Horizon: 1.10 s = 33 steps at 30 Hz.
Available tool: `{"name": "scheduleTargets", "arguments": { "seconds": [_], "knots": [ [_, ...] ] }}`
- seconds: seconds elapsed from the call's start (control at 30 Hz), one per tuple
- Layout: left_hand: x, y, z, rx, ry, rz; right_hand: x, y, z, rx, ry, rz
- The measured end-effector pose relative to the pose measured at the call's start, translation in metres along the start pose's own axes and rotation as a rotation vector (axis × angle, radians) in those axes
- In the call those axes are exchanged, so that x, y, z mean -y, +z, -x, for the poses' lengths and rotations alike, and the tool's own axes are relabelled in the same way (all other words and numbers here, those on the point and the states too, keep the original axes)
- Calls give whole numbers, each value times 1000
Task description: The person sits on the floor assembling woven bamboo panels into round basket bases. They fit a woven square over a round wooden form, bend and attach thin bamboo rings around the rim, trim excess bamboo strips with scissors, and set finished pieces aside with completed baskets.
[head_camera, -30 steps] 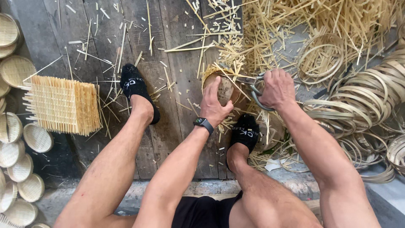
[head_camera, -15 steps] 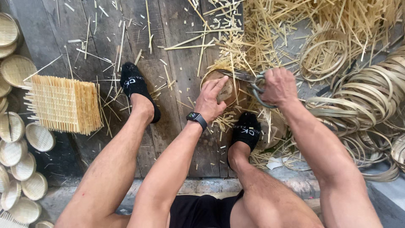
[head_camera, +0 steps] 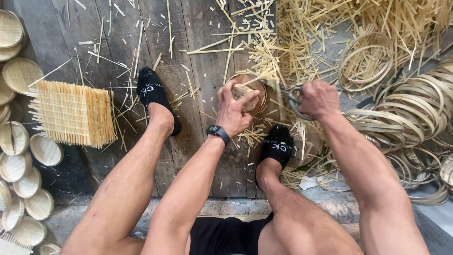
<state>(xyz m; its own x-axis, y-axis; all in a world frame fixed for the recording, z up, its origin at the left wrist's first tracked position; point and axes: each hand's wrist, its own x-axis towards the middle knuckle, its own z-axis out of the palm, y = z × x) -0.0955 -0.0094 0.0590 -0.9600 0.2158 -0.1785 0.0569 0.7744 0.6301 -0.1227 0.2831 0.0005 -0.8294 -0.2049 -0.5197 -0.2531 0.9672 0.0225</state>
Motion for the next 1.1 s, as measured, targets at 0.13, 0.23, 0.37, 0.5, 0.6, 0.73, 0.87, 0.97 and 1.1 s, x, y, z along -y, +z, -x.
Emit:
{"name": "scheduleTargets", "arguments": {
  "seconds": [0.13,0.23,0.37,0.5,0.6,0.73,0.87,0.97,1.1],
  "knots": [
    [-6,5,3,-56,-52,157,-9,-5,3,-187,-71,-26],
    [-3,6,-4,10,43,110,-3,-4,1,-484,-139,157],
    [6,-3,-7,83,173,-15,1,-8,-4,-234,-93,117],
    [-2,-2,5,-84,-37,113,-10,-18,2,39,22,-64],
    [-7,2,9,-144,-92,194,-7,-20,8,-110,-48,-12],
    [-2,1,5,-114,64,167,8,-14,6,-315,-110,71],
    [-3,4,8,-187,53,174,5,-13,1,22,-26,-39],
    [-10,12,13,-260,-164,343,-6,-16,3,120,86,-164],
    [-9,11,12,-196,-92,327,-6,-17,7,-119,-37,-73]
  ]
}}
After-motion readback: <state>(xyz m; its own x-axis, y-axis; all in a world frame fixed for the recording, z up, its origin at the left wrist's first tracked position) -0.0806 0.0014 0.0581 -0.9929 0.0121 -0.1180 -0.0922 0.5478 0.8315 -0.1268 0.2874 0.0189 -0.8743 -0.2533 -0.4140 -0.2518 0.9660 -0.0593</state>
